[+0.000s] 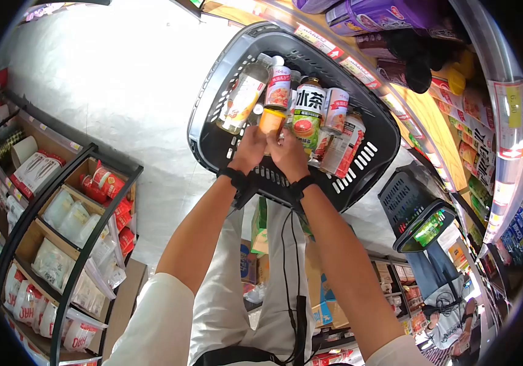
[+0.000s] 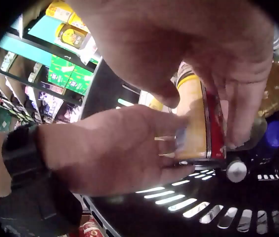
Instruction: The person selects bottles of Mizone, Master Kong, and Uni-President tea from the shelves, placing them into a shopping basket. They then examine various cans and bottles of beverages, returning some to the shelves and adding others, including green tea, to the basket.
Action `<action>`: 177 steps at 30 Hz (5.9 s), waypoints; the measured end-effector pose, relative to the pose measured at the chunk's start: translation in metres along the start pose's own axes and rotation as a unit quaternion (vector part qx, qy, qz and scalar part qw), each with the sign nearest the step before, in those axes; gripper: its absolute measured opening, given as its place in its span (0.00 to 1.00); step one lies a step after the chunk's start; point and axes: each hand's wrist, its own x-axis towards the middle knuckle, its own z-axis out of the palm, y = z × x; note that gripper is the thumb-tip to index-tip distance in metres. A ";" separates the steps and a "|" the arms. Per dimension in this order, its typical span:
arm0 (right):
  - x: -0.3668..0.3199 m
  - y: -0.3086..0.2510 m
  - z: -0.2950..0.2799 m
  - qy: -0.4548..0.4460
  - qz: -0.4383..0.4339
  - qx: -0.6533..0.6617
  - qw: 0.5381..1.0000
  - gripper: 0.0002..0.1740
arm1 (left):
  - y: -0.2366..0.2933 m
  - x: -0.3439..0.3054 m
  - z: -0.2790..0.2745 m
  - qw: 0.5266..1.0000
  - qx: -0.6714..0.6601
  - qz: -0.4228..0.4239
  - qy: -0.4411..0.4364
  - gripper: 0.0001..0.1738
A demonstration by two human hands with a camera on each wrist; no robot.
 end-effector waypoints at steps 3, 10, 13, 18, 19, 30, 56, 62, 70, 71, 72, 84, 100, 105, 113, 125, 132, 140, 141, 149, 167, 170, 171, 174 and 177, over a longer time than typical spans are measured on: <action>-0.004 0.007 -0.012 -0.003 -0.033 -0.005 0.999 0.20 | 0.006 -0.009 -0.001 1.000 0.001 -0.014 0.006 0.32; 0.014 -0.013 -0.128 0.222 -0.114 0.144 0.957 0.27 | 0.010 0.001 -0.008 0.991 0.130 -0.012 0.018 0.33; 0.040 -0.034 -0.180 0.338 -0.126 0.170 0.917 0.35 | 0.021 -0.004 -0.012 0.989 0.145 0.000 0.001 0.34; 0.084 -0.028 -0.214 0.322 -0.210 0.118 0.916 0.35 | 0.020 -0.007 -0.006 0.986 0.161 -0.032 -0.024 0.38; 0.086 -0.027 -0.213 0.323 -0.209 0.142 0.912 0.34 | 0.019 -0.009 -0.007 0.984 0.171 -0.051 -0.029 0.39; 0.039 -0.055 -0.203 0.352 -0.212 0.220 0.885 0.29 | 0.028 -0.016 -0.010 0.999 0.038 0.000 -0.003 0.25; -0.037 0.006 -0.057 -0.116 0.133 0.190 0.966 0.33 | 0.104 -0.076 0.001 0.937 -0.289 -0.080 -0.178 0.22; -0.009 0.013 -0.002 -0.088 0.057 0.171 0.980 0.31 | 0.077 -0.037 -0.017 0.993 -0.033 0.066 -0.087 0.30; -0.006 0.018 -0.004 -0.061 -0.008 0.089 0.994 0.26 | 0.059 -0.012 -0.011 0.991 -0.005 0.044 -0.125 0.34; -0.009 0.017 -0.008 -0.060 -0.021 0.078 0.995 0.24 | 0.050 -0.010 -0.009 0.992 -0.008 0.040 -0.116 0.34; -0.011 0.017 -0.015 -0.058 -0.037 0.067 0.995 0.21 | 0.056 -0.012 -0.010 0.993 0.001 0.043 -0.112 0.34; 0.052 -0.124 -0.183 0.220 -0.275 0.284 0.892 0.29 | 0.042 -0.002 -0.026 0.989 -0.012 0.045 -0.141 0.35; 0.054 -0.171 -0.185 0.371 -0.328 0.015 0.869 0.37 | 0.035 -0.004 -0.024 0.988 -0.029 0.054 -0.141 0.32; -0.007 -0.133 -0.129 0.220 -0.217 0.347 0.885 0.22 | 0.079 -0.028 -0.026 0.986 -0.116 0.072 -0.099 0.31; -0.049 -0.040 -0.068 -0.122 0.256 0.414 0.865 0.28 | 0.134 -0.046 -0.023 0.847 -0.432 -0.112 -0.287 0.47; -0.016 -0.022 -0.046 0.039 -0.023 -0.127 0.991 0.33 | 0.104 -0.037 -0.011 0.963 -0.207 -0.095 -0.145 0.22; 0.000 -0.020 -0.043 0.055 -0.052 -0.228 0.971 0.34 | 0.128 -0.017 -0.009 0.983 -0.170 -0.019 -0.067 0.20; 0.001 -0.015 -0.059 0.076 -0.101 -0.173 0.977 0.34 | 0.129 -0.022 -0.017 0.970 -0.215 -0.035 -0.110 0.23; 0.002 -0.016 -0.065 0.085 -0.116 -0.146 0.979 0.34 | 0.132 -0.024 -0.019 0.969 -0.213 -0.039 -0.118 0.25; 0.035 -0.138 -0.139 0.258 -0.299 0.109 0.912 0.36 | 0.116 -0.039 -0.016 0.973 -0.172 -0.095 -0.126 0.27; 0.004 -0.161 -0.118 0.239 -0.332 0.235 0.882 0.33 | 0.111 -0.043 -0.061 0.952 -0.265 -0.072 -0.134 0.32; -0.053 -0.111 -0.085 0.060 -0.164 0.442 0.880 0.25 | 0.129 -0.055 -0.062 0.906 -0.369 -0.096 -0.181 0.42; -0.063 -0.102 -0.080 0.019 -0.095 0.490 0.866 0.23 | 0.132 -0.057 -0.061 0.858 -0.445 -0.106 -0.234 0.44; -0.082 -0.076 -0.069 -0.078 0.160 0.517 0.837 0.23 | 0.139 -0.064 -0.057 0.781 -0.521 -0.126 -0.321 0.46; -0.088 -0.044 -0.061 -0.135 0.241 0.541 0.794 0.29 | 0.139 -0.068 -0.048 0.796 -0.475 -0.134 -0.351 0.45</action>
